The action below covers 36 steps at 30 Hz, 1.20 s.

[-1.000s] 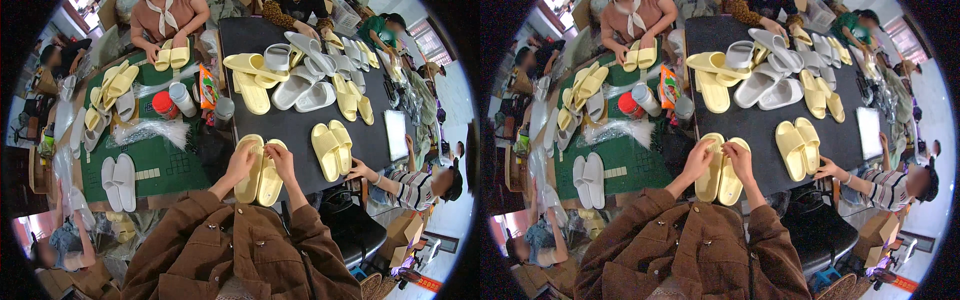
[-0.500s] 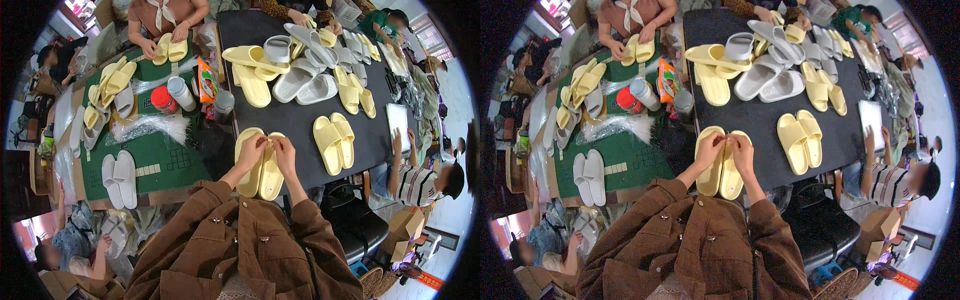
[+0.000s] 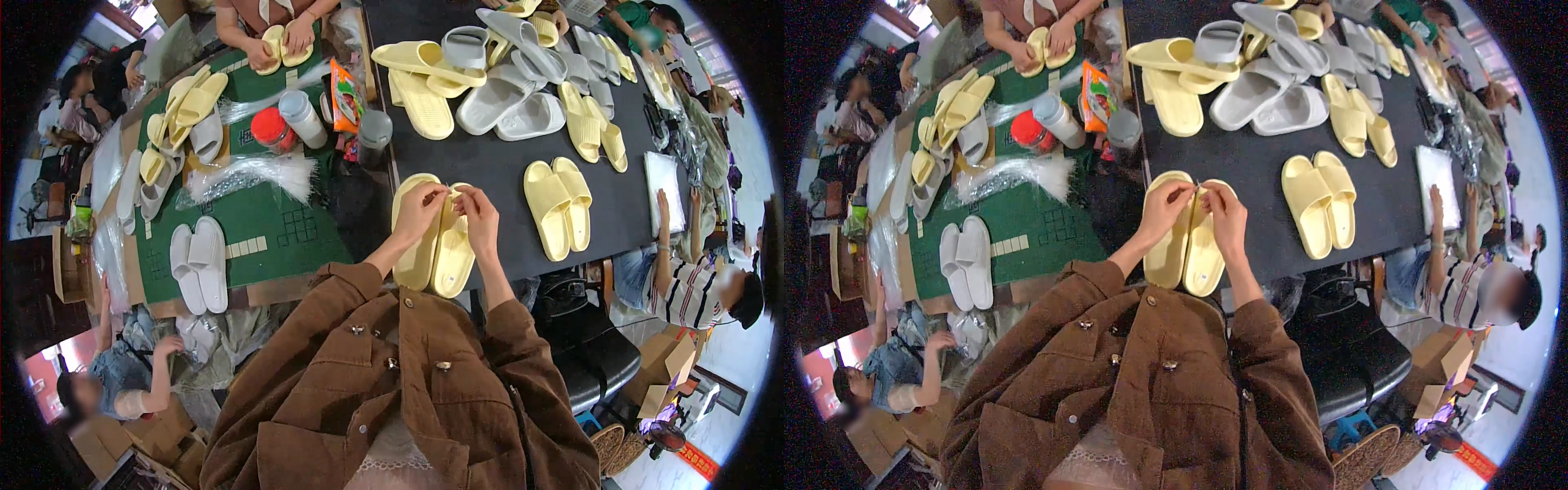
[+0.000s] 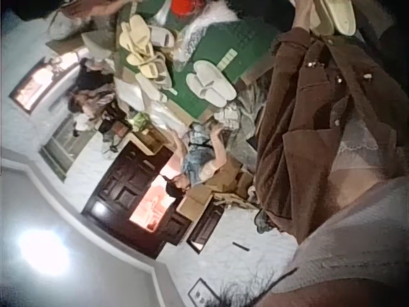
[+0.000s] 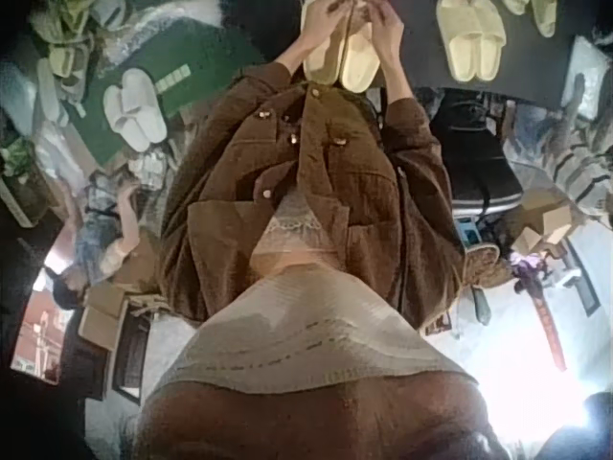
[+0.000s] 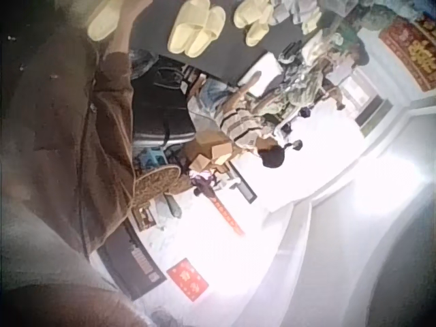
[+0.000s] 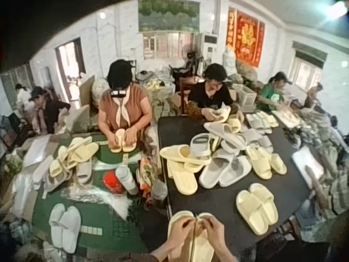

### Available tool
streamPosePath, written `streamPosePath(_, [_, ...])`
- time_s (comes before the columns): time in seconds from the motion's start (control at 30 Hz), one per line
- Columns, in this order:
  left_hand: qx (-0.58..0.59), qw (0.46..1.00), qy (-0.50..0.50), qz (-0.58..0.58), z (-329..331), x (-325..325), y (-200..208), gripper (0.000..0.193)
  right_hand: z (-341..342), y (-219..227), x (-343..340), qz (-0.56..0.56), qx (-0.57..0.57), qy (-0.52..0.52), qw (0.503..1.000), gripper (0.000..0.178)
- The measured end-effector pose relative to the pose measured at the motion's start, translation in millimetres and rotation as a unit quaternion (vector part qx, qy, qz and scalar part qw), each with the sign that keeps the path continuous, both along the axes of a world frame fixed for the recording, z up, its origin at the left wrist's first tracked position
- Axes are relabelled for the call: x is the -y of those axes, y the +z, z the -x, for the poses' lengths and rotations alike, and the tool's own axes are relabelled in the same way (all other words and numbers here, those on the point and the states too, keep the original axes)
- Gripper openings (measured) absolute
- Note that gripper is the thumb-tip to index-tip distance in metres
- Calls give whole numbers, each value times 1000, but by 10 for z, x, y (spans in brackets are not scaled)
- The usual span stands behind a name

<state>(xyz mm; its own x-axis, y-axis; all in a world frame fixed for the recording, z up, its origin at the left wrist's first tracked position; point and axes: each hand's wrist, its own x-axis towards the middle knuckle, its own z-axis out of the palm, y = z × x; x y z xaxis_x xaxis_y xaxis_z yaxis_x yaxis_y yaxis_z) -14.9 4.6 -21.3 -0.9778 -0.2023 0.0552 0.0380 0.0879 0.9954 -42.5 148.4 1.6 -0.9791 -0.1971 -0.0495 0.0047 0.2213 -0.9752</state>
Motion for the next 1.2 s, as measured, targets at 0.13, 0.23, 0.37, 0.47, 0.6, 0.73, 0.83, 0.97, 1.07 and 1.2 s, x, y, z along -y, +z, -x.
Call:
streamPosePath(0.13, [6,1000,-6,9,-35,5,96,14,-25,24,23,-50,-9,-10,999,22])
streamPosePath(0.23, [-9,1000,-2,13,-38,12,76,14,-26,81,50,-81,-28,-1,996,21])
streamPosePath(0.37, [-17,1000,-21,15,-12,32,34,15,-5,70,77,-81,-42,14,996,21])
streamPosePath(0.47, [-3,999,-37,10,11,56,28,14,-14,86,104,-66,-28,19,997,22])
streamPosePath(0.6, [25,998,-54,6,20,75,29,13,-21,92,119,-58,-21,13,998,23])
streamPosePath(0.73, [-15,998,-36,39,34,50,-49,13,-9,41,135,-82,-56,17,995,24])
streamPosePath(0.83, [1,999,-23,40,33,48,-61,12,-55,78,199,-98,-75,13,992,24])
streamPosePath(0.97, [-11,999,-21,48,35,27,-94,12,-71,88,206,-83,-53,-15,995,23])
streamPosePath(1.07, [3,996,-29,87,38,40,-14,12,-81,119,195,-56,-44,-41,997,22])
streamPosePath(1.2, [-15,991,-31,132,71,71,6,13,-59,49,164,-36,-29,-50,998,23])
